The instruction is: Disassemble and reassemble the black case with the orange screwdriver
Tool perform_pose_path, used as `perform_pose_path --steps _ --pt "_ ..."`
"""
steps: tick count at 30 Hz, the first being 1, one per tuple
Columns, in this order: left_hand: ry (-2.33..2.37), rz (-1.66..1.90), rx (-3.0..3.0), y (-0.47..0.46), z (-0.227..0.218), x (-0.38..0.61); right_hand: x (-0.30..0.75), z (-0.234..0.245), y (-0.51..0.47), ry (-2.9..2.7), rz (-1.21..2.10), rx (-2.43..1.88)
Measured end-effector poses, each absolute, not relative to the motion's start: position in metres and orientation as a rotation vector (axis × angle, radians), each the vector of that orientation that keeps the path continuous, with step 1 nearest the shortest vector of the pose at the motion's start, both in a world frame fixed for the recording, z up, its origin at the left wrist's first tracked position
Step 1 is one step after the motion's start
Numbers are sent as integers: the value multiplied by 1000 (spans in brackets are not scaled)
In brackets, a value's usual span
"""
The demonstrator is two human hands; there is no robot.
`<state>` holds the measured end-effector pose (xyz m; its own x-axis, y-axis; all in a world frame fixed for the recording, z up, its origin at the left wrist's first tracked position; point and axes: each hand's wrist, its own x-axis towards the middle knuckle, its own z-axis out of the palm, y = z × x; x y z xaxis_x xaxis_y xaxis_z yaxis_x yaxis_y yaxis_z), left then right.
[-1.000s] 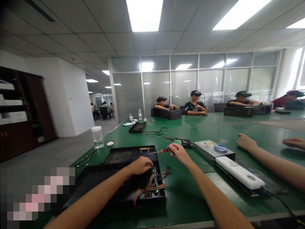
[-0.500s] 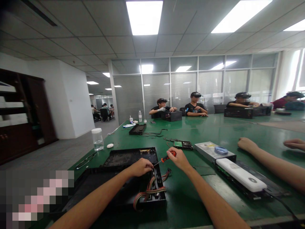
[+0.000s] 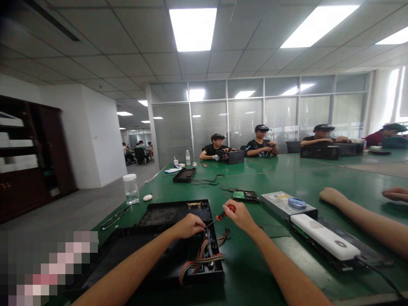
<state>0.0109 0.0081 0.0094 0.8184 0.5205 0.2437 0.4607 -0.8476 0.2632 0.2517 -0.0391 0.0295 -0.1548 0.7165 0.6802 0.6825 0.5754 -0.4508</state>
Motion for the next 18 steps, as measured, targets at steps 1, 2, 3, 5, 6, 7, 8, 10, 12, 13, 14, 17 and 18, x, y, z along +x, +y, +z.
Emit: perform_pose_path --steps 1,2,3,5,6,7,8,10,12,13,14,17,18 --pt "764 461 2811 8 9 11 252 29 -39 -1870 47 -1134" --pt "763 462 2811 8 9 11 252 29 -39 -1872 48 -1135" --pt "764 461 2811 8 9 11 252 28 -38 -1874 48 -1137" --pt "769 460 2807 8 8 11 252 28 -38 -1881 39 -1147" --pt "771 460 2804 8 8 11 251 28 -39 -1889 29 -1154" --pt "772 462 2802 8 8 11 251 28 -40 -1901 15 -1163" --pt "772 464 2800 8 8 11 250 30 -41 -1919 -2 -1173" --pt "774 467 2799 8 8 11 246 35 -45 -1969 -62 -1205" --pt "781 470 2797 8 8 11 239 43 -50 -2018 -170 -1262" --pt "785 474 2794 8 8 10 235 49 -53 -2039 -235 -1299" --pt "788 478 2788 8 8 10 230 55 -57 -2063 -294 -1334" --pt "798 486 2769 7 7 9 216 76 -67 -2170 -336 -1361" --pt "799 488 2767 7 7 9 212 82 -69 -2215 -302 -1337"
